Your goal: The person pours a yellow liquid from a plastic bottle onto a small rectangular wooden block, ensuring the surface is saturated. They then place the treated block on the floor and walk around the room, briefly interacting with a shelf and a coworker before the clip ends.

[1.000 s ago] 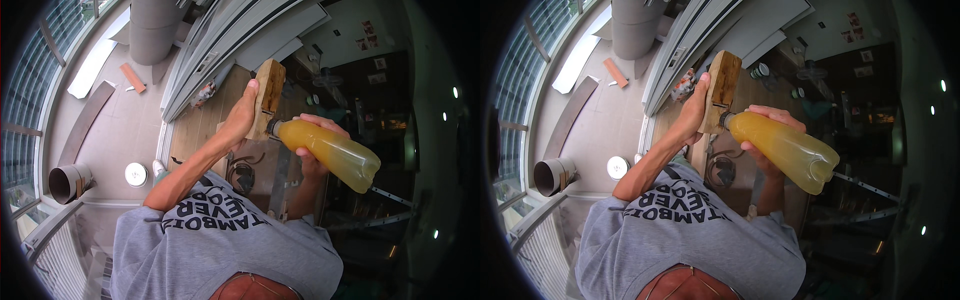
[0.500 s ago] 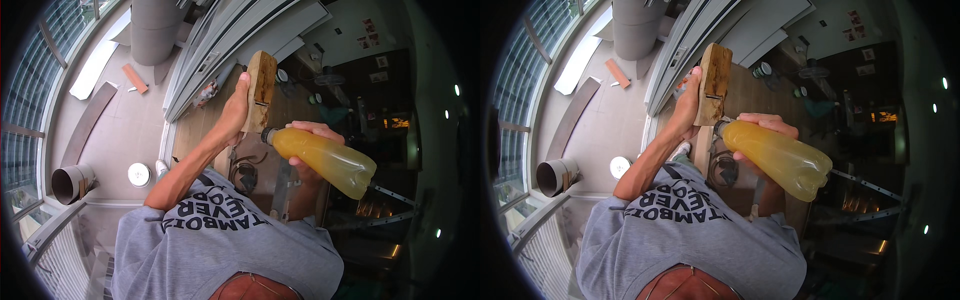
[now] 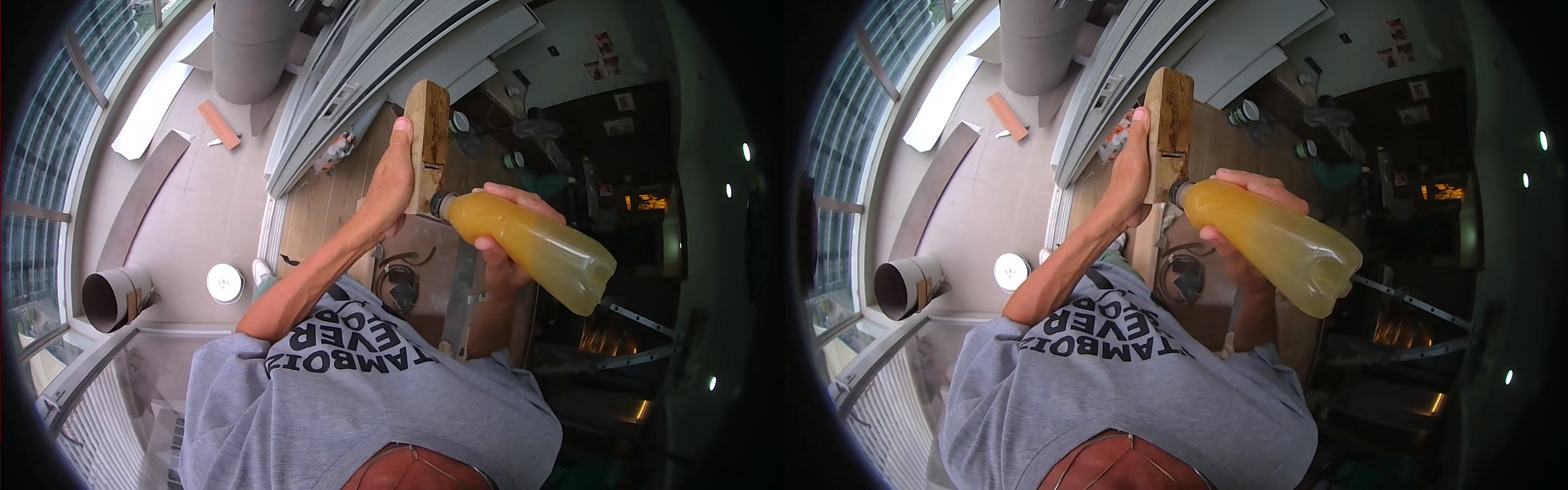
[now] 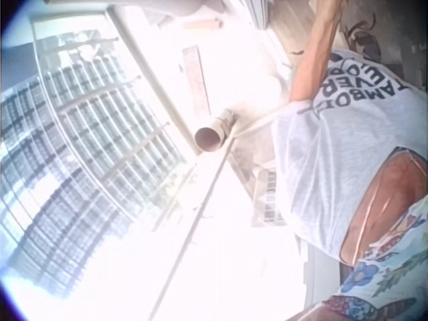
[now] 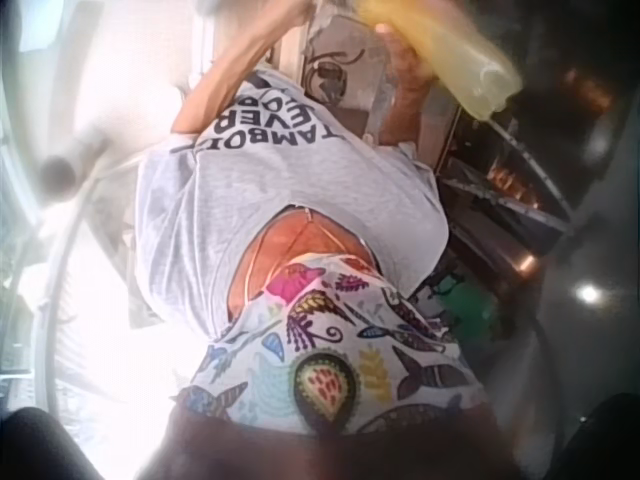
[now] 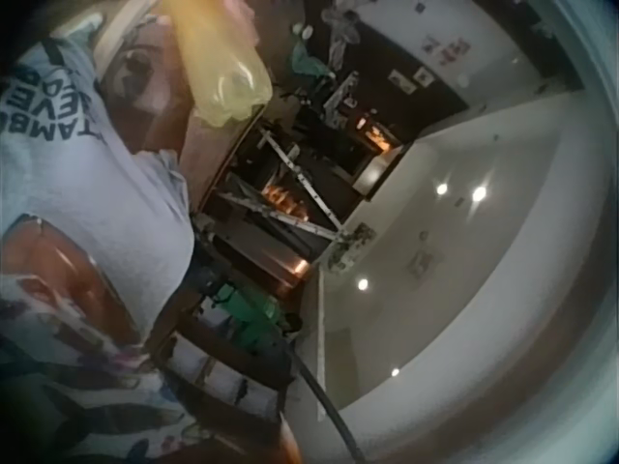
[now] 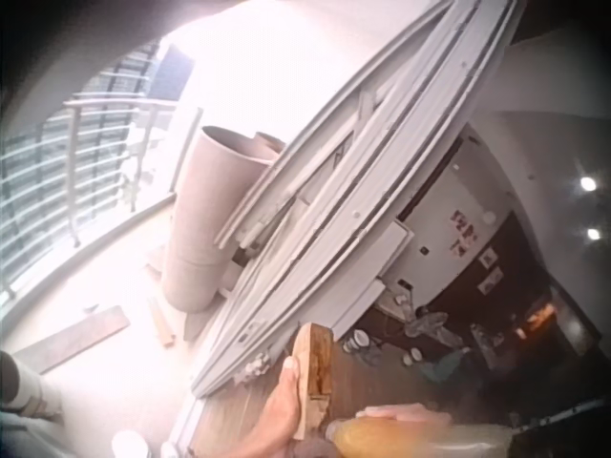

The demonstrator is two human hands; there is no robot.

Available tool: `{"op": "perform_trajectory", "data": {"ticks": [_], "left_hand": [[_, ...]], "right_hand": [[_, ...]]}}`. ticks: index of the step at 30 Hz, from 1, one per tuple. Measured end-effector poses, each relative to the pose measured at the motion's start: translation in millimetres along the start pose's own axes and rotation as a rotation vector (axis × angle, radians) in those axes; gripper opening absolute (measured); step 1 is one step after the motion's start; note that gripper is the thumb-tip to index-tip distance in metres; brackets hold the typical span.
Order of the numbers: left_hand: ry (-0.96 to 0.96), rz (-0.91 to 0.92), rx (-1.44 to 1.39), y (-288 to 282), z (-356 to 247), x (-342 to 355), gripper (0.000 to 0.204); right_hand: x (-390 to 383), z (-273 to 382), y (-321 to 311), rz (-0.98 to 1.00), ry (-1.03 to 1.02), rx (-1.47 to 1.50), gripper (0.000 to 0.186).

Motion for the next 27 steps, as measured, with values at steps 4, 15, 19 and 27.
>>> {"op": "perform_trajectory", "data": {"ticks": [4, 15, 19, 27], "left_hand": [[-0.013, 0.021, 0.017, -1.0, 1.0, 2.1, 0.066], [0.084, -0.007, 0.044, -3.4, 3.8, 7.7, 0.070], [0.042, -0.045, 0.044, -3.6, 6.6, 9.4, 0.064], [0.041, -0.039, -0.014, -7.4, 1.0, 9.4, 0.064]], "right_hand": [[1.1, -6.1, -9.2, 0.017, 0.010, -0.075, 0.057], [-2.7, -15.2, -5.0, 0.007, 0.040, 0.057, 0.061], [-3.1, -9.5, 13.2, -0.102, 0.000, 0.245, 0.060], [-4.8, -26.6, -11.7, -0.121, 0.070, -0.004, 0.058]]}}
Point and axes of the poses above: each hand's wrist, its own x-axis towards the middle knuckle, its own y-axis out of the palm, z = x × y, the point moved 3 cm from there along x, towards the middle knuckle, and after that the axes turned 12 degrees about y, right-handed, at the moved point
